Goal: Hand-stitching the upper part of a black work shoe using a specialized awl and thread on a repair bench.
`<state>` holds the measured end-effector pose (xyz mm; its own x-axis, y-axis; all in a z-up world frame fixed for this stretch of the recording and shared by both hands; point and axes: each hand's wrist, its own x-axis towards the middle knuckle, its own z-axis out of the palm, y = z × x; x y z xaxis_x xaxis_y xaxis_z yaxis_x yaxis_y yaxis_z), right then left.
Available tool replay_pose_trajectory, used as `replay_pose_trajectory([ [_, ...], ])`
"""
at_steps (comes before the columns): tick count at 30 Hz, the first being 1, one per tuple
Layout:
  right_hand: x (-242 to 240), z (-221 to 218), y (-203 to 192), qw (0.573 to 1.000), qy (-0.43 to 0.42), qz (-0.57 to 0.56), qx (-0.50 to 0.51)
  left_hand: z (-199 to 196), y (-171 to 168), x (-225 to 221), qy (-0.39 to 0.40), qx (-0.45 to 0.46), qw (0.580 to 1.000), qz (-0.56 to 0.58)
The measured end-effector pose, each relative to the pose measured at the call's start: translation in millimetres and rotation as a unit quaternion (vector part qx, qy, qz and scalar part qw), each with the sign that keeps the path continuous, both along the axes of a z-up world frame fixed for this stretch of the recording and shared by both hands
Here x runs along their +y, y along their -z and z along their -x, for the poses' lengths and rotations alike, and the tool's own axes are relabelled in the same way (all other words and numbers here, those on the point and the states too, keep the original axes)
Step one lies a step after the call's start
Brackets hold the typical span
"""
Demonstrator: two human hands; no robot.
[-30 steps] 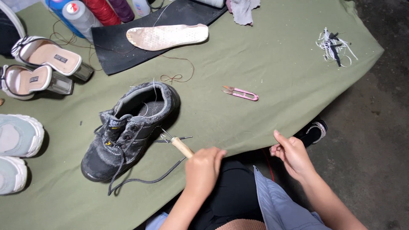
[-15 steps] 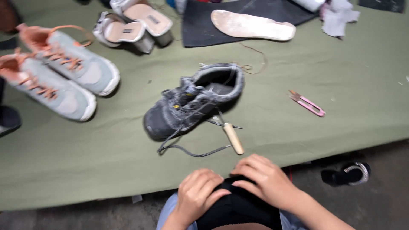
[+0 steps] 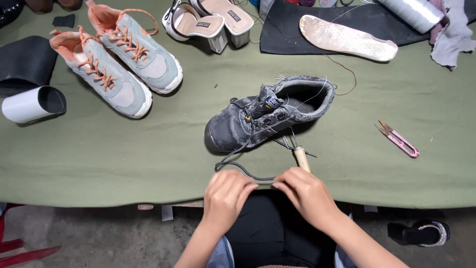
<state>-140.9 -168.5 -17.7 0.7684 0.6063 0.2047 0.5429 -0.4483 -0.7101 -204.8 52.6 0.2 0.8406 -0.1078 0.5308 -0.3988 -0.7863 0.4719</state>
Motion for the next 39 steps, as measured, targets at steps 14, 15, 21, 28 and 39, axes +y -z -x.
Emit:
replay_pose_trajectory([
  [14, 3.4, -15.2, -1.6, 0.97, 0.124, 0.029, 0.207, -10.8, 9.9, 22.4, -0.043, 0.077, 0.995, 0.044],
  [15, 3.1, -15.1, -1.7, 0.968, 0.127, 0.031, 0.212, -10.4, 10.6, 22.9, -0.044, 0.075, 0.995, 0.05],
  [21, -3.2, -12.7, 5.8, 0.973, 0.128, 0.023, 0.192, -7.6, 15.8, 26.2, -0.057, 0.074, 0.994, 0.054],
  [28, -9.2, -1.1, 9.8, 0.973, 0.14, -0.001, 0.183, 1.4, 18.8, 28.7, -0.076, 0.107, 0.989, 0.073],
  [39, -26.8, 1.8, -16.8, 0.994, 0.027, -0.062, 0.082, 16.4, 5.8, 14.9, 0.09, 0.273, 0.956, 0.047],
])
